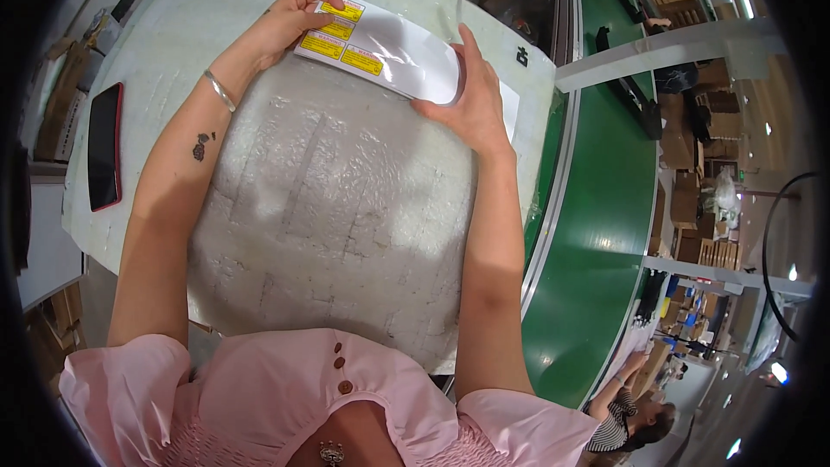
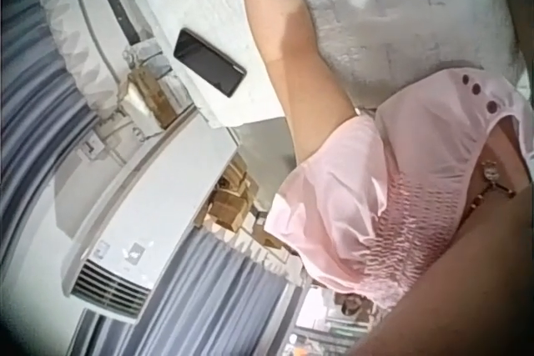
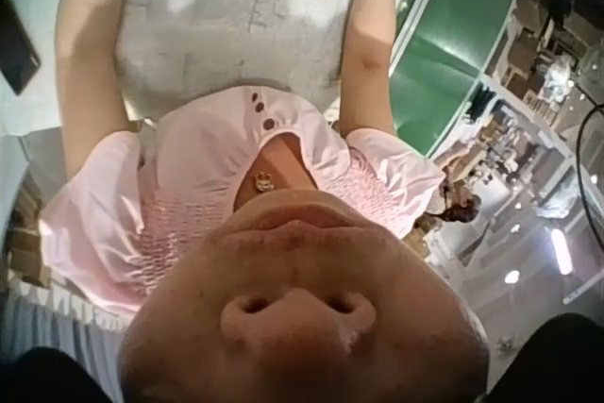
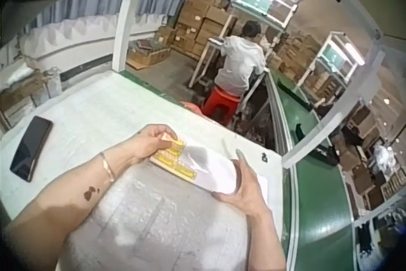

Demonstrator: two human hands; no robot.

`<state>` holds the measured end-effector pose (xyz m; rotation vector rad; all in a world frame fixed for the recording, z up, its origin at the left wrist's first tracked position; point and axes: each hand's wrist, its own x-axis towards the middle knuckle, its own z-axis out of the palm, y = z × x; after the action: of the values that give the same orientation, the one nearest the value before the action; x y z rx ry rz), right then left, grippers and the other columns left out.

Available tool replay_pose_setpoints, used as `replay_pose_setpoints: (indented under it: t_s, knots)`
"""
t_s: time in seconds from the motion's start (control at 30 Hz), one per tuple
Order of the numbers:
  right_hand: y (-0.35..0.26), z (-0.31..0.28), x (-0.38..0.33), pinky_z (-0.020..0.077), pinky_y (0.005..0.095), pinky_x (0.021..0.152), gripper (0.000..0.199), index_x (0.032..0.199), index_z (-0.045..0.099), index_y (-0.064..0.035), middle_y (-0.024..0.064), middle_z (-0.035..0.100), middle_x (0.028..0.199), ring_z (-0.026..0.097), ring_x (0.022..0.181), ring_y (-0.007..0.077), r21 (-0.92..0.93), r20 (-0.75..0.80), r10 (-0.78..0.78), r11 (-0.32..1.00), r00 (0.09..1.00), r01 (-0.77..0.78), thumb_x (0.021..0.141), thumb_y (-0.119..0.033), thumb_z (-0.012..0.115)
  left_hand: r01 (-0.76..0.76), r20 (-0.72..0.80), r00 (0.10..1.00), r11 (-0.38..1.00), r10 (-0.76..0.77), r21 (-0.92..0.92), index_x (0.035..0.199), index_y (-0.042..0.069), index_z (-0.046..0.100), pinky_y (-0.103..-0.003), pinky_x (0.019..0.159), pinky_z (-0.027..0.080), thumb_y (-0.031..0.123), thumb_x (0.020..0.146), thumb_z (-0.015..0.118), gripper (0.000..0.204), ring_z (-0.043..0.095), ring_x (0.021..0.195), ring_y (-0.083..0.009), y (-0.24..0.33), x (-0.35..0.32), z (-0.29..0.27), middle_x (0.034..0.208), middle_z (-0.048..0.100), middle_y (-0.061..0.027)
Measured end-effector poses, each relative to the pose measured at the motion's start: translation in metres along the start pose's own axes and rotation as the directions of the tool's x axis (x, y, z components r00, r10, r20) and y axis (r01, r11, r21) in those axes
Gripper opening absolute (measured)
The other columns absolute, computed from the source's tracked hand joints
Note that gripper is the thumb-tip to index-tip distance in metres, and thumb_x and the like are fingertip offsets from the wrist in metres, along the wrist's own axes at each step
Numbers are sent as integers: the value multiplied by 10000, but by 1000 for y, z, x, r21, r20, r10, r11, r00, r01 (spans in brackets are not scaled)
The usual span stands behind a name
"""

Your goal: Apply warning stickers to black plastic components on an assembly line.

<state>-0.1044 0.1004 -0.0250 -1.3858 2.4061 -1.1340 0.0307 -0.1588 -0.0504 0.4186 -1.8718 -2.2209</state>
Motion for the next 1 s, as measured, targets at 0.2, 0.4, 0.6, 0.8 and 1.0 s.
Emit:
replay_pose_setpoints:
  t_s: [0.2, 0.4, 0.6, 0.8, 1.0]
  knots:
    - [-5, -4, -1, 382, 434, 1045, 1217, 1482, 275, -123, 159, 572, 1255, 514, 1164, 347, -166, -13, -57, 985, 998, 54, 449, -254, 906, 34, -51, 998, 995, -39, -92, 1056, 52, 611, -259, 792, 564, 28, 939, 513, 155, 655, 944, -187, -1, 2, 0, 1128, 630, -133]
    - [-12, -7, -1, 371, 438, 1030, 1244, 1472, 296, -126, 154, 583, 1238, 520, 1141, 341, -331, -18, -129, 936, 991, 116, 419, -312, 932, -13, -73, 997, 1000, 12, -21, 1049, 46, 627, -252, 786, 548, 51, 939, 530, 147, 640, 943, -166, 1, 1, 5, 1133, 632, -114]
    - [-15, -12, -3, 369, 447, 1055, 1244, 1477, 304, -160, 124, 580, 1244, 513, 1149, 327, -462, 12, -136, 878, 991, 126, 415, -300, 938, -36, -90, 995, 994, 46, 105, 1033, 53, 636, -238, 796, 525, 51, 933, 541, 138, 619, 945, -139, 7, -3, 9, 1113, 635, -87]
    - [-4, -9, 0, 364, 444, 1061, 1235, 1464, 332, -146, 127, 572, 1273, 505, 1181, 328, -404, -3, -153, 904, 988, 139, 404, -384, 921, -32, -102, 994, 991, 45, 126, 1014, 55, 641, -236, 784, 512, 43, 927, 540, 134, 612, 916, -131, 5, -3, 10, 1097, 636, -84]
    - [-1, -13, 2, 365, 448, 1063, 1258, 1478, 294, -131, 143, 553, 1311, 488, 1225, 343, -454, 30, -107, 884, 994, 108, 415, -397, 913, -65, -111, 990, 975, 90, 212, 995, 74, 620, -222, 714, 514, 67, 940, 553, 87, 608, 882, -108, 0, 3, 11, 1080, 636, -59]
